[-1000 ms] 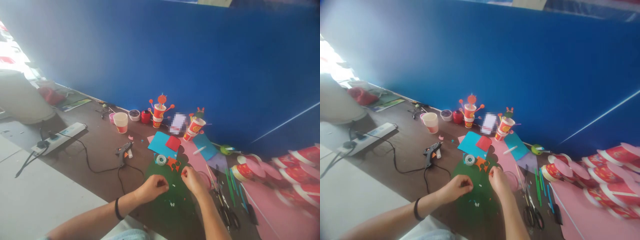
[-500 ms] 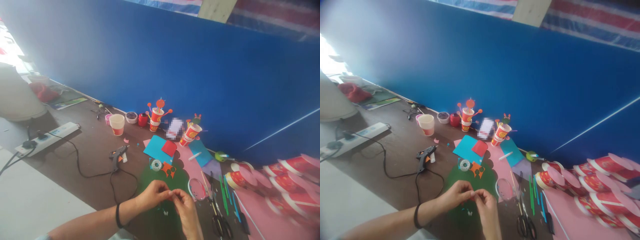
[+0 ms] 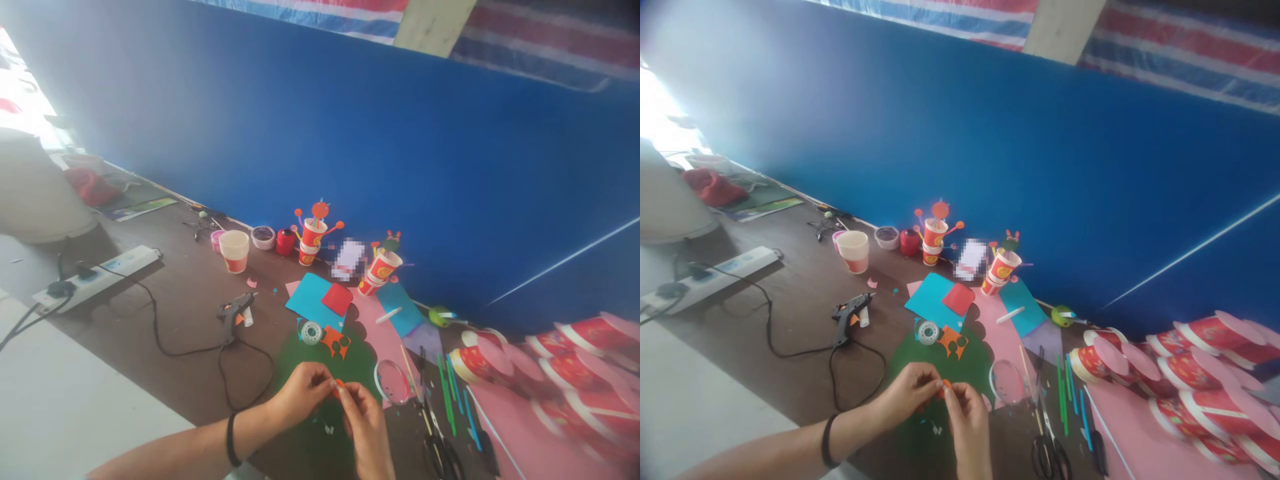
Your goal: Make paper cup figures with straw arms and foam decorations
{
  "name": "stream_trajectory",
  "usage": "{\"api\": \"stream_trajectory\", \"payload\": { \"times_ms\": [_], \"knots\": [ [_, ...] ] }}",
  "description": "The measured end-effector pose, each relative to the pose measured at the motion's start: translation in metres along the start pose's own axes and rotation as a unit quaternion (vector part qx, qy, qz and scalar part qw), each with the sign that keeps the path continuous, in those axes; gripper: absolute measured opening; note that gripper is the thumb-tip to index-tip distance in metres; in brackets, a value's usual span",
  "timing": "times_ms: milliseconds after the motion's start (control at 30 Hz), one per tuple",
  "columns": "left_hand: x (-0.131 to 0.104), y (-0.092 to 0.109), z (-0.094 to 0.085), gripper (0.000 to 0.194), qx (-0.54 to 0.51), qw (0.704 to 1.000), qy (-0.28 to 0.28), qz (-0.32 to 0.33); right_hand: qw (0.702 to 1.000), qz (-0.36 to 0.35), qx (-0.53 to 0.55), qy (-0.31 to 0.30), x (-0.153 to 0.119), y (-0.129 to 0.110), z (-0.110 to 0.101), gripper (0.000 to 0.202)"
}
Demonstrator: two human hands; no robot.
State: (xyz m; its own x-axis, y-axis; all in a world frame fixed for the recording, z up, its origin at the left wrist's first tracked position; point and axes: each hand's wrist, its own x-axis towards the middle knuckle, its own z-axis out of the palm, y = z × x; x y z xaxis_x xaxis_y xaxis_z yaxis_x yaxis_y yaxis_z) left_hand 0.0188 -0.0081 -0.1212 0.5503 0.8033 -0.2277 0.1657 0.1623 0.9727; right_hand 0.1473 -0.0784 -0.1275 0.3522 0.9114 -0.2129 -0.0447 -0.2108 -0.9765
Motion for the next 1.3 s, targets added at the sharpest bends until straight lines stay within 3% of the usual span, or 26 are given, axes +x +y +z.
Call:
{"api": "stream_trajectory", "payload": {
  "times_ms": [233, 400, 733, 1000, 1167, 1300],
  "knots": [
    [-0.004, 0.005, 0.000, 0.023, 0.039, 0.999, 0.005, 0.016, 0.998, -0.033, -0.057, 0.004, -0.002, -0.004, -0.002, 0.038],
    [-0.004, 0.002, 0.001, 0.024, 0.010, 1.000, 0.002, -0.016, 0.998, -0.032, -0.055, -0.011, -0.003, -0.004, 0.000, 0.038],
    [-0.001, -0.003, 0.003, 0.029, -0.065, 0.998, -0.001, -0.014, 0.998, -0.030, -0.050, -0.009, 0.000, 0.002, 0.000, 0.038],
    [0.000, -0.006, 0.002, 0.035, -0.065, 0.998, 0.007, -0.003, 0.998, -0.036, -0.046, -0.004, -0.003, -0.006, 0.003, 0.036],
    [0.001, -0.001, -0.001, 0.035, -0.095, 0.995, 0.004, -0.014, 0.999, -0.028, -0.025, -0.014, -0.003, -0.006, 0.003, 0.031],
    [-0.001, 0.005, -0.002, 0.038, -0.153, 0.988, 0.009, -0.037, 1.000, -0.020, -0.002, 0.012, 0.001, -0.006, 0.001, 0.030]
  ]
}}
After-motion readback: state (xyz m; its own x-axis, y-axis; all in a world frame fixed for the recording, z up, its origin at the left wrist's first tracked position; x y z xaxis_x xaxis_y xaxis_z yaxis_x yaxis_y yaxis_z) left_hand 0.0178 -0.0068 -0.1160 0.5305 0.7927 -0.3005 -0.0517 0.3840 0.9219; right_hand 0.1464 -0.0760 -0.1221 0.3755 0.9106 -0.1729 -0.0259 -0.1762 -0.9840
